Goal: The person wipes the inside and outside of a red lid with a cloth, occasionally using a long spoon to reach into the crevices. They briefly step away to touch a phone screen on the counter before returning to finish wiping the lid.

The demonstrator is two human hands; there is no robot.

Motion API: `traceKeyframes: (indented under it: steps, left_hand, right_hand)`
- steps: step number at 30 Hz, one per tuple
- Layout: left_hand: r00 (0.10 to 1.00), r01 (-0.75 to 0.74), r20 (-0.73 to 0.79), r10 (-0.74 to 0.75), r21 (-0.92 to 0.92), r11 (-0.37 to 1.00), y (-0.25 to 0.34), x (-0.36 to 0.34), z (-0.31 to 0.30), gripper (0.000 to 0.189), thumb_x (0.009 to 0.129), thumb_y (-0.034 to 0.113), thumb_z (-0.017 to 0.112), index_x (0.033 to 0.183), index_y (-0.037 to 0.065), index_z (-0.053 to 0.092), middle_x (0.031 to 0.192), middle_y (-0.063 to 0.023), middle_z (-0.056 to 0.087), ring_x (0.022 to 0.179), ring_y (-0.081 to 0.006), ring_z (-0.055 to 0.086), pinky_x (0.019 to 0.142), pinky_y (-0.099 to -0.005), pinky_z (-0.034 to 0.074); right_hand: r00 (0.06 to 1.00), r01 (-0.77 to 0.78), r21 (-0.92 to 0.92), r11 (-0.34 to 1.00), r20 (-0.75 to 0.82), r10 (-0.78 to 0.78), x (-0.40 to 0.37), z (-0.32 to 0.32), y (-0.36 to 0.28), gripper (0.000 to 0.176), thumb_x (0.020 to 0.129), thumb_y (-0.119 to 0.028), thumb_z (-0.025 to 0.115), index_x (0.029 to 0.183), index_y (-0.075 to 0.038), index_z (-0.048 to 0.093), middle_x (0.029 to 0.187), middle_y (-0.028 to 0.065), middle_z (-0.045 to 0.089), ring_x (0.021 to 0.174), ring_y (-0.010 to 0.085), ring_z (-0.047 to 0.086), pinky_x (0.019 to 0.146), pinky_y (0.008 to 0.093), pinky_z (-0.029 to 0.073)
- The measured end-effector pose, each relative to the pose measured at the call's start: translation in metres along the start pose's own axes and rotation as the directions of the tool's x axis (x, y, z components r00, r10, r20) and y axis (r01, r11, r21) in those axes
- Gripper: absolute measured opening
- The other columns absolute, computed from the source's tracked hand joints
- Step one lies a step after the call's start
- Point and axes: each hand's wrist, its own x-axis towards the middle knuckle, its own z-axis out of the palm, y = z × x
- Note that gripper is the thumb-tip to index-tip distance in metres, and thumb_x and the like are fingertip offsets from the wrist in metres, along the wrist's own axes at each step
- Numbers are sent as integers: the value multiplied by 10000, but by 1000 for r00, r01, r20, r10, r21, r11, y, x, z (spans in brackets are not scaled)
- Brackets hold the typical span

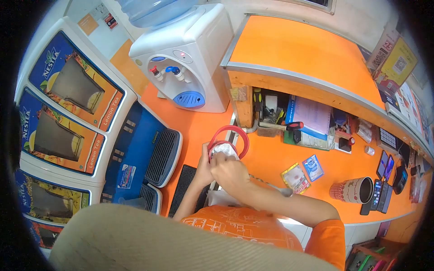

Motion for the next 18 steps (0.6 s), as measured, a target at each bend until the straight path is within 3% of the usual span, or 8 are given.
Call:
traceKeyframes:
  steps: [2, 4, 7, 11, 12, 14, 16, 18]
  left_hand:
    - [1000, -12, -8, 12, 47, 999, -5, 1, 2, 654, 691, 109, 734, 1183, 9, 315, 1091, -183, 528, 1019, -255, 549, 864, -352, 441]
    - [984, -46, -169, 53, 47, 998, -13, -1, 12, 736, 650, 132, 775, 1196, -4, 301, 1117, -185, 509, 1039, -271, 532, 867, -365, 433]
    - [966, 8, -258, 20, 108, 994, -19, 1, 20, 791, 613, 146, 803, 1200, -14, 297, 1158, -196, 476, 1074, -282, 508, 894, -375, 417]
    - [960, 28, -280, 26, 189, 982, -23, -3, 26, 804, 604, 118, 800, 1208, -11, 286, 1173, -205, 450, 1097, -277, 492, 930, -373, 403]
    - [961, 26, -275, 28, 190, 981, -24, -2, 26, 804, 604, 118, 800, 1208, -11, 286, 1173, -205, 450, 1097, -277, 492, 930, -373, 403]
    - [936, 34, -351, -35, -10, 999, -27, -2, 24, 843, 575, 80, 809, 1216, 5, 267, 1173, -183, 447, 1092, -256, 493, 929, -359, 411]
    - [936, 15, -350, -32, -51, 999, -23, 0, 16, 835, 563, 73, 811, 1204, 26, 277, 1161, -158, 447, 1080, -241, 490, 923, -352, 411]
    - [934, 7, -355, -35, -80, 997, -11, 0, 11, 856, 533, 49, 817, 1192, 54, 270, 1153, -135, 443, 1071, -226, 487, 923, -344, 412]
  right_hand:
    - [999, -45, 40, 998, 9, 44, 9, 6, 3, 321, 697, -92, 580, 989, 40, 593, 770, 124, 576, 616, 235, 634, 462, 294, 520]
    - [975, -215, 121, 969, -21, 219, 18, 13, 10, 233, 712, -64, 565, 914, 51, 589, 777, 167, 579, 611, 285, 644, 484, 328, 534]
    - [962, -272, 165, 948, 48, 267, 27, 19, 15, 178, 725, -43, 553, 873, 54, 575, 782, 203, 578, 613, 306, 643, 488, 344, 535]
    - [936, -338, 188, 922, 168, 308, 29, 23, 21, 130, 706, -44, 570, 801, 42, 590, 776, 182, 590, 649, 278, 653, 508, 335, 542]
    - [924, -374, 211, 903, 169, 343, 26, 19, 20, 149, 718, -43, 557, 838, 41, 585, 788, 189, 586, 650, 295, 650, 515, 350, 540]
    - [908, -413, 236, 879, 174, 380, 15, 18, 20, 170, 729, -41, 544, 874, 40, 580, 800, 196, 583, 651, 311, 646, 523, 365, 537]
    - [936, -326, 339, 882, -13, 351, -1, 19, 27, 293, 729, -41, 544, 1018, -9, 583, 775, 167, 576, 561, 295, 612, 477, 376, 499]
    - [945, -315, 370, 874, 35, 326, -12, 7, 24, 324, 747, -42, 521, 1068, -37, 562, 797, 164, 567, 577, 306, 615, 502, 390, 506]
